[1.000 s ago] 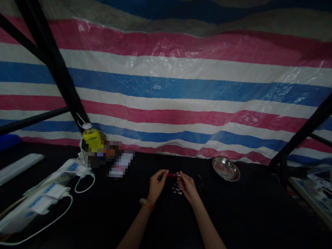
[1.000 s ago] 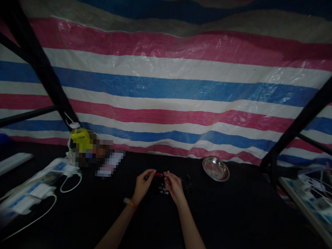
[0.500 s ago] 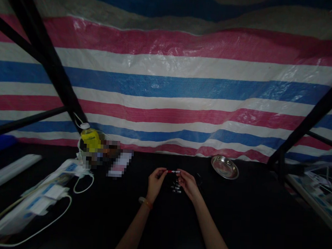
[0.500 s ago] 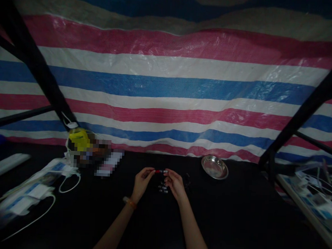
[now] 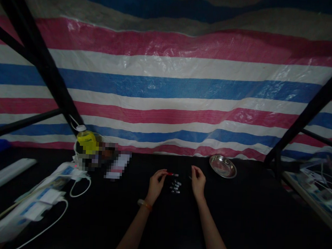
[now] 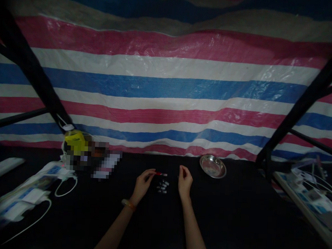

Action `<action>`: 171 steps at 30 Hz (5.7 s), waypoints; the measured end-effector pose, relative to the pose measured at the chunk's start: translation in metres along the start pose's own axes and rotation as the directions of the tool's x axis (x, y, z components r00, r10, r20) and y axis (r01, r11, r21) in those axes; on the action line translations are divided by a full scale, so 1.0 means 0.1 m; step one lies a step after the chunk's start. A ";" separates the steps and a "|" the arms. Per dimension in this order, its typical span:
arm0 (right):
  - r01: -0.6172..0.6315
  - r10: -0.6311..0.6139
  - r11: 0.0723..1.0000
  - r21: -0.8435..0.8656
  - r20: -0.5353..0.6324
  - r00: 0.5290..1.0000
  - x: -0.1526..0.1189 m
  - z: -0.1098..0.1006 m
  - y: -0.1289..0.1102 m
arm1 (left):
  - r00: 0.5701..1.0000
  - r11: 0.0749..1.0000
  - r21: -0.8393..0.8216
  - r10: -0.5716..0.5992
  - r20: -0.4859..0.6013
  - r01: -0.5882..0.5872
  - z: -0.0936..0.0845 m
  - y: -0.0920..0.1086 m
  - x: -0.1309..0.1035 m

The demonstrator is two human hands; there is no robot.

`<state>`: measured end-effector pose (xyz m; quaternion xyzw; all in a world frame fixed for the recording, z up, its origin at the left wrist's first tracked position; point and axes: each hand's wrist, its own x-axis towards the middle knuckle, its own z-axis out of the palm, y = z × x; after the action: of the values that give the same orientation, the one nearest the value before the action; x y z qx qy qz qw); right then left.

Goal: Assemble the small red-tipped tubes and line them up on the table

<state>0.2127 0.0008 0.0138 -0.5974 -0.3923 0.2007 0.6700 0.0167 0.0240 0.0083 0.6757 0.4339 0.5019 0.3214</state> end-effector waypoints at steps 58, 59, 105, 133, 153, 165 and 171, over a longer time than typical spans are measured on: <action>0.365 -0.135 0.693 -0.622 0.385 0.913 -0.27 0.06 -0.17 | 0.986 0.950 0.293 0.066 0.151 -0.109 0.03 0.03 -0.03; 0.359 -0.126 0.690 -0.628 0.384 0.915 -0.27 0.05 -0.18 | 0.987 0.950 0.294 0.067 0.149 -0.108 0.03 0.04 -0.03; 0.391 -0.071 0.600 -0.698 0.440 0.895 -0.34 0.10 -0.20 | 0.987 0.893 0.437 0.048 0.155 -0.111 0.03 0.08 -0.05; 0.406 -0.075 0.348 -0.845 0.407 0.910 -0.42 0.25 -0.24 | 0.955 0.907 0.351 0.145 0.258 -0.232 0.17 0.01 -0.08; 0.395 -0.064 0.374 -0.839 0.401 0.914 -0.42 0.24 -0.25 | 0.889 0.809 0.482 0.104 0.446 -0.336 0.12 0.18 -0.11; 0.270 -0.122 0.509 -0.817 0.242 0.963 -0.38 0.15 -0.22 | 0.978 0.947 0.300 0.058 0.201 -0.118 0.09 0.07 -0.05; 0.090 -0.163 0.654 -0.751 -0.024 0.986 -0.21 -0.03 -0.11 | 0.971 0.957 -0.189 -0.233 -0.049 0.220 0.01 -0.04 0.04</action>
<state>0.1998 -0.0183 0.0189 -0.7990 -0.4504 -0.0516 0.3950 0.0174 0.0295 0.0066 0.5709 0.4718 0.5231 0.4217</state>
